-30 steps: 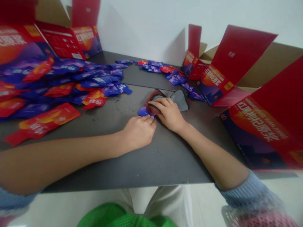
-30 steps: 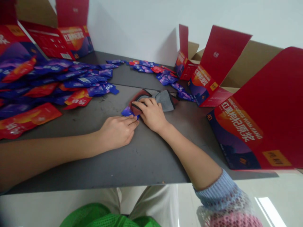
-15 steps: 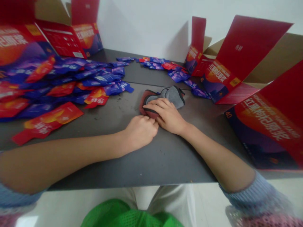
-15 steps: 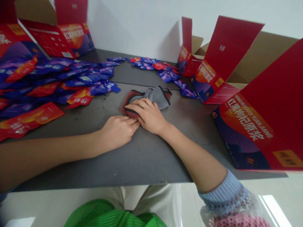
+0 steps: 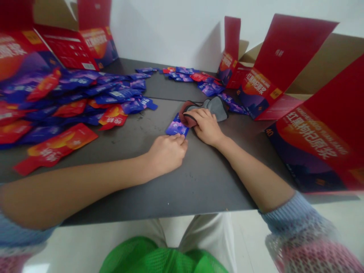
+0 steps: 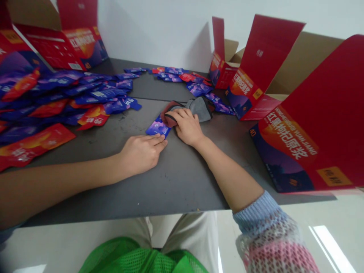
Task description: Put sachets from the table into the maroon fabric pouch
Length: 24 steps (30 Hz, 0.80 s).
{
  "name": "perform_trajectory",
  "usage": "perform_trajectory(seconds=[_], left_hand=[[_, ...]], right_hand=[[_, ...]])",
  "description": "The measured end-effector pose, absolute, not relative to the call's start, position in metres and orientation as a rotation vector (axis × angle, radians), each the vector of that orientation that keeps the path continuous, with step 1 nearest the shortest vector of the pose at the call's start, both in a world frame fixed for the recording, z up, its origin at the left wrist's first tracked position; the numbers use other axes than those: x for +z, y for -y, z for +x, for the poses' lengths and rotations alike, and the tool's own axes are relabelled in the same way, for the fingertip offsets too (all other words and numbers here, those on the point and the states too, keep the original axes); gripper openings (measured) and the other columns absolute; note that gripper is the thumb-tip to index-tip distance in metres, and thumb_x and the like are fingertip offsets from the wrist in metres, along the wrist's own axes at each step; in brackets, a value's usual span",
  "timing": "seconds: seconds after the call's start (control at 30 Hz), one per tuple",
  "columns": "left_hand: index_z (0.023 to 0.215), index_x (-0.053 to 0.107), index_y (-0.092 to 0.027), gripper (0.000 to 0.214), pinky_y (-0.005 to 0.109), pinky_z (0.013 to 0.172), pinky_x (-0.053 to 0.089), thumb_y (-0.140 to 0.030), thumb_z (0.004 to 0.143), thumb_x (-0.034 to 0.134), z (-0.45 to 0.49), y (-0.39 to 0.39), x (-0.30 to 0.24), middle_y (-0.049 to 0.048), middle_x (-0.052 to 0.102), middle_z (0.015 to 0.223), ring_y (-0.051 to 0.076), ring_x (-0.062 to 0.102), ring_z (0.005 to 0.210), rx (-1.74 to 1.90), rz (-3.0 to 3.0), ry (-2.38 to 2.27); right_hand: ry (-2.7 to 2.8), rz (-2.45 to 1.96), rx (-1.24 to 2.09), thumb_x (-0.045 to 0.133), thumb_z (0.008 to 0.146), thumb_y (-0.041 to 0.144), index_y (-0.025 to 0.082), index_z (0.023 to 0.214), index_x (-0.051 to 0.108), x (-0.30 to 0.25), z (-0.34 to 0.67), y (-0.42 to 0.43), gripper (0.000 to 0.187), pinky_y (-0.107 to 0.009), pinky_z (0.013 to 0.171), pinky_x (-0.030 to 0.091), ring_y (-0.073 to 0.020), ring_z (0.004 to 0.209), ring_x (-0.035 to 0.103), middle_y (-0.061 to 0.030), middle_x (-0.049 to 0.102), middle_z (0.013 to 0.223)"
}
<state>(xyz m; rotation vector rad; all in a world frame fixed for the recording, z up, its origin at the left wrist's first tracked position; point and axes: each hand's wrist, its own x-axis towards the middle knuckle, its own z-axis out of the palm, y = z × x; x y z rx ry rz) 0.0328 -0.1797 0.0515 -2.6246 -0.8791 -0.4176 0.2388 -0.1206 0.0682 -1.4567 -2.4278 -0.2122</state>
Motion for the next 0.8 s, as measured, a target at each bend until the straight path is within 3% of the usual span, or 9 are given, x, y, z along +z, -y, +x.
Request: perform_trajectory(seconds=[0.17,0.4,0.67,0.8], left_hand=[[0.097,0.078,-0.012,0.026,0.035,0.069,0.055,-0.014,0.091,0.053,0.035,0.173,0.057,0.0113,0.079,0.098,0.025,0.073,0.084,-0.444,-2.651,0.940],[0.095,0.078,-0.015,0.026,0.034,0.068,0.050,-0.012,0.092,0.053,0.035,0.169,0.057,0.0086,0.078,0.096,0.023,0.070,0.085,-0.410,-2.649,0.967],[0.089,0.077,-0.013,0.023,0.035,0.065,0.050,-0.007,0.087,0.055,0.032,0.166,0.046,0.0082,0.076,0.088,0.022,0.068,0.078,-0.585,-2.581,0.796],[0.077,0.075,-0.016,0.021,0.034,0.059,0.048,-0.007,0.084,0.057,0.031,0.170,0.049,0.0065,0.073,0.074,0.022,0.067,0.070,-0.643,-2.580,0.809]], right_hand=[[2.366,-1.545,-0.243,0.041,0.091,0.018,0.025,0.144,0.053,0.068,0.233,0.126,0.055,-0.052,0.092,0.043,-0.0346,0.133,0.041,-0.0120,0.055,0.148],[2.384,-1.554,-0.243,0.040,0.094,0.022,0.022,0.147,0.049,0.070,0.231,0.130,0.054,-0.052,0.093,0.043,-0.0343,0.133,0.042,-0.0129,0.054,0.149],[2.503,-1.226,-0.100,0.037,0.096,0.024,0.015,0.145,0.051,0.072,0.222,0.145,0.052,-0.049,0.097,0.042,-0.0316,0.131,0.045,-0.0141,0.055,0.147],[2.494,-0.919,0.039,0.035,0.097,0.026,0.018,0.140,0.056,0.070,0.215,0.150,0.048,-0.049,0.106,0.040,-0.0286,0.129,0.051,-0.0124,0.062,0.137]])
